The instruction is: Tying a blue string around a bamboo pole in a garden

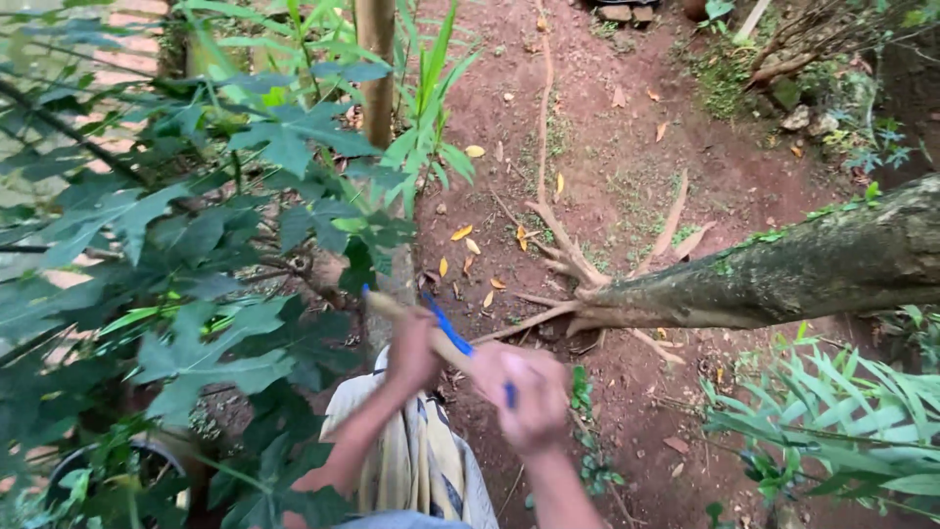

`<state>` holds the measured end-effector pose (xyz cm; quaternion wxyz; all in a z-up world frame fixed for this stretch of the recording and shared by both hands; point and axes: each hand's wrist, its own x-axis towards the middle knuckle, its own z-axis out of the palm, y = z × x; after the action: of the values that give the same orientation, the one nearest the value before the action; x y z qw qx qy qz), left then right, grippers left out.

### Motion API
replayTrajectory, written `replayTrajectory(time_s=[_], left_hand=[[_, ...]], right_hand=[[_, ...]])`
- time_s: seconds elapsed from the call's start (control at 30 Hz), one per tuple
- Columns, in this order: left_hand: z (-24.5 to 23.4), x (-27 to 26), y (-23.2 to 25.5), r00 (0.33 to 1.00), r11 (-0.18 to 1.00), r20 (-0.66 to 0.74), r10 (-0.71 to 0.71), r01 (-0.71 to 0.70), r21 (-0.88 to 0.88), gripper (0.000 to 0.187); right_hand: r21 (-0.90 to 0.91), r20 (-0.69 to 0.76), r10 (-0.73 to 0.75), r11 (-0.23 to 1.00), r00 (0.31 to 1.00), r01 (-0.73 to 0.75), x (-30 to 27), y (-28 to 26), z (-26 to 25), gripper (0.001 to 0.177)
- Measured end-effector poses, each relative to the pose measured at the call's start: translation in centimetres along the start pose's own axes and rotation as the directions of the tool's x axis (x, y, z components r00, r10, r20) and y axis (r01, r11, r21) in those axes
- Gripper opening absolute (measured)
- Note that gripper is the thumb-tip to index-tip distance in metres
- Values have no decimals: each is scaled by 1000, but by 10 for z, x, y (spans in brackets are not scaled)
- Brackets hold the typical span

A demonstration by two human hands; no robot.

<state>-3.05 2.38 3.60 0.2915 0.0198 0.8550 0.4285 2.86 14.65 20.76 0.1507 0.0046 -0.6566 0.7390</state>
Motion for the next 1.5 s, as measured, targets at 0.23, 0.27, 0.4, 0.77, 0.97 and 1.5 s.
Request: replayTrajectory(time_s=[0.23, 0.27, 0.4, 0.77, 0.97, 1.5], left_hand=[[28, 51, -54, 983, 983, -8, 181, -181, -12, 24], [21, 20, -38, 980, 979, -15, 201, -201, -41, 26], [-22, -26, 52, 963, 964, 54, 266, -266, 6, 31], [-12, 36, -40, 991, 974, 132, -31, 0, 226, 11], [-5, 3, 39, 931, 927, 76, 356, -341, -158, 9], [67, 33, 16, 997, 997, 10, 78, -79, 17, 17]], right_hand=[[-258, -7, -148, 956, 989, 142, -11, 37, -10, 20], [-346, -70, -258, 912, 964, 219, -34, 33, -19, 21], [-178, -4, -121, 977, 993, 118, 31, -96, 9, 37], [-11, -67, -27, 1000, 997, 26, 6, 43, 23, 37], [-401, 149, -245, 871, 958, 285, 41, -89, 38, 42], [30, -56, 75, 997, 996, -73, 32, -23, -27, 38]])
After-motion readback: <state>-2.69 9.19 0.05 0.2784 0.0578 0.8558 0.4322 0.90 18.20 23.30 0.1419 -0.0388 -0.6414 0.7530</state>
